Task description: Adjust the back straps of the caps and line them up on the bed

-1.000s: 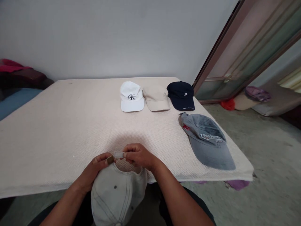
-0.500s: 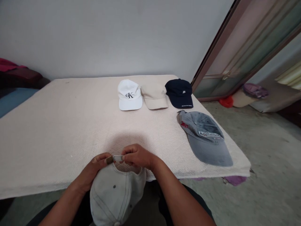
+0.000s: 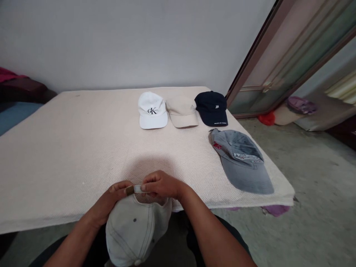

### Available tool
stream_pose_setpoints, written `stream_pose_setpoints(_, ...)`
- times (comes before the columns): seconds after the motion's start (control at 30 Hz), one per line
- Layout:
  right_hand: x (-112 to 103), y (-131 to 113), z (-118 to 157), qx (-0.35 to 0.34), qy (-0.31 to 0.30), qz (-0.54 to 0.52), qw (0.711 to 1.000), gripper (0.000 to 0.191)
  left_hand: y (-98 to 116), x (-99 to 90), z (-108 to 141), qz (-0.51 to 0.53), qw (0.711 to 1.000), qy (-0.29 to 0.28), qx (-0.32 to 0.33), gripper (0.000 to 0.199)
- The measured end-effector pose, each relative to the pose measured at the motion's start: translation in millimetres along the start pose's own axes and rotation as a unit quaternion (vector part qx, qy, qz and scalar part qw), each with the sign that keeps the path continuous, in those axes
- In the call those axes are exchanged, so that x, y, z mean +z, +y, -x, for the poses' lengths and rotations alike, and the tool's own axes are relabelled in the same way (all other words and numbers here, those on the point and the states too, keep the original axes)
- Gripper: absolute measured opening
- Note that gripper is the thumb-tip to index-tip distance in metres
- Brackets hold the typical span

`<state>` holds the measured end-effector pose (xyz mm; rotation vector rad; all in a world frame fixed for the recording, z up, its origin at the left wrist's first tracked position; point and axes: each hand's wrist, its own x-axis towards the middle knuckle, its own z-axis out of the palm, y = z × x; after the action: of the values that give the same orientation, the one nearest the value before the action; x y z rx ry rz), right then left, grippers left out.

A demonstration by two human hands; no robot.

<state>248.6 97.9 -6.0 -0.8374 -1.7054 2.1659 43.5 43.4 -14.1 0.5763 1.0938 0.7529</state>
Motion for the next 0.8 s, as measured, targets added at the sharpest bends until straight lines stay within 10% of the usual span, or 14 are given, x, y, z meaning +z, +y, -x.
stream_pose_setpoints(0.8,2.3,4.2,-0.7,-0.023,0.015,-0.005,1.0,0.023,-7.9,-2.6,-1.4,-0.054,0.997,-0.002,-0.059,0.019)
